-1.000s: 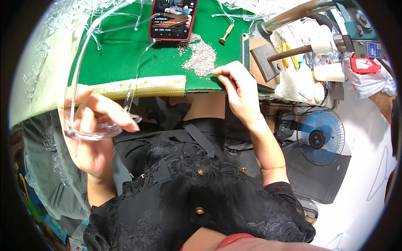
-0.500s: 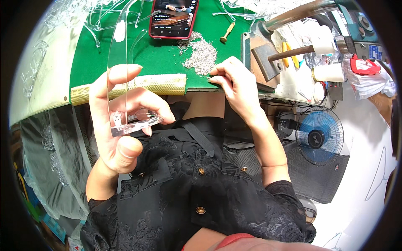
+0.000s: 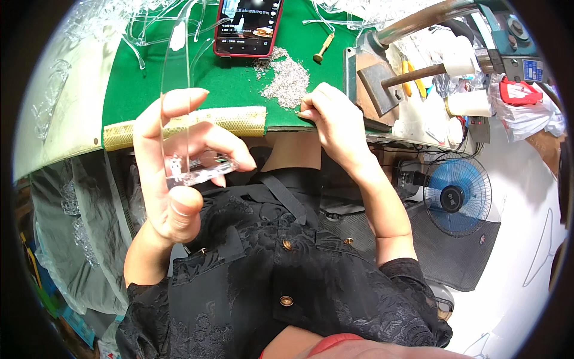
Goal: The person repeatedly picks up clear plastic frame pieces, aligns them, and presses them together by hand. They inspect the assembled joints and place the finished frames on the green work surface.
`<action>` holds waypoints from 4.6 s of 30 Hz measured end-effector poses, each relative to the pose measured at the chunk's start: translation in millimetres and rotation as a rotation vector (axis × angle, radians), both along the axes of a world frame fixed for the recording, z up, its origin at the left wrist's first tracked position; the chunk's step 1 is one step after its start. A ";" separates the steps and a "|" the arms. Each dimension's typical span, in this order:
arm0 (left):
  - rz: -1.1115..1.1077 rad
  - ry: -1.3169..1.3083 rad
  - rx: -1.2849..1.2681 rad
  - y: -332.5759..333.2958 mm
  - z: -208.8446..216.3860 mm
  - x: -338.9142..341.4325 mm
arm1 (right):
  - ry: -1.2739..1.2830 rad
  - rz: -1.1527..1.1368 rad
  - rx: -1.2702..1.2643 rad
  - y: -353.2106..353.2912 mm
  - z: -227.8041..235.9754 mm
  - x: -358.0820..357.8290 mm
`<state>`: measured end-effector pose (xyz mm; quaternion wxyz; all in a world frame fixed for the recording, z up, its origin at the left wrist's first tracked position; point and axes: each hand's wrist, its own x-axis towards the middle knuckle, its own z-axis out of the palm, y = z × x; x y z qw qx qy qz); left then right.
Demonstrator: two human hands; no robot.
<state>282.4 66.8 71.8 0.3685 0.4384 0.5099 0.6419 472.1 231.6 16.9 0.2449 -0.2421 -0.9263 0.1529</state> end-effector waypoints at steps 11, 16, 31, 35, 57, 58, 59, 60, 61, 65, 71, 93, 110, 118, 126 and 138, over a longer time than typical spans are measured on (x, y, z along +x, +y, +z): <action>-0.420 0.227 0.273 49.9 -26.1 31.8 | 0.374 0.181 -0.106 -6.3 65.3 11.8; -0.319 0.229 0.334 59.4 -18.7 56.2 | 0.386 0.290 0.123 -19.7 99.6 7.0; -0.342 0.393 0.237 58.5 -8.9 49.5 | 0.439 0.266 -0.048 -12.3 93.0 12.6; -0.215 0.463 0.345 60.9 -14.0 52.8 | 0.433 0.287 -0.047 -9.8 91.7 11.7; -0.370 0.234 0.240 58.9 -8.1 50.6 | 0.460 0.300 0.005 -7.5 87.9 5.8; -0.429 0.207 0.177 57.6 -6.1 48.7 | 0.456 0.304 0.006 -6.8 88.3 5.7; -0.437 0.195 0.174 57.6 -5.4 48.2 | 0.452 0.308 0.008 -6.2 89.0 5.7; -0.444 0.182 0.172 57.8 -4.8 47.8 | 0.448 0.312 0.011 -5.8 89.7 5.7; -0.449 0.169 0.168 57.6 -4.9 47.5 | 0.447 0.315 0.009 -5.5 89.8 5.3; -0.471 0.047 0.176 57.4 -6.3 49.3 | 0.451 0.328 -0.001 -3.4 90.0 4.5; -0.509 0.090 0.147 59.3 -6.6 46.1 | 0.416 0.330 -0.145 2.3 97.1 9.2; -0.424 0.018 0.244 71.7 -13.0 50.9 | 0.484 0.164 -0.391 1.1 89.2 6.7; -0.097 1.000 0.393 136.1 4.0 89.5 | 0.641 0.015 -0.459 26.3 110.8 73.0; -0.028 0.914 0.487 174.8 11.6 121.5 | 0.838 -0.175 -0.409 55.3 107.4 90.6; -0.044 0.925 0.459 196.1 20.3 141.4 | 0.911 -0.194 -0.444 80.7 108.3 103.2; 0.001 0.882 0.421 203.3 20.4 146.7 | 1.205 0.023 -0.010 91.7 248.3 124.3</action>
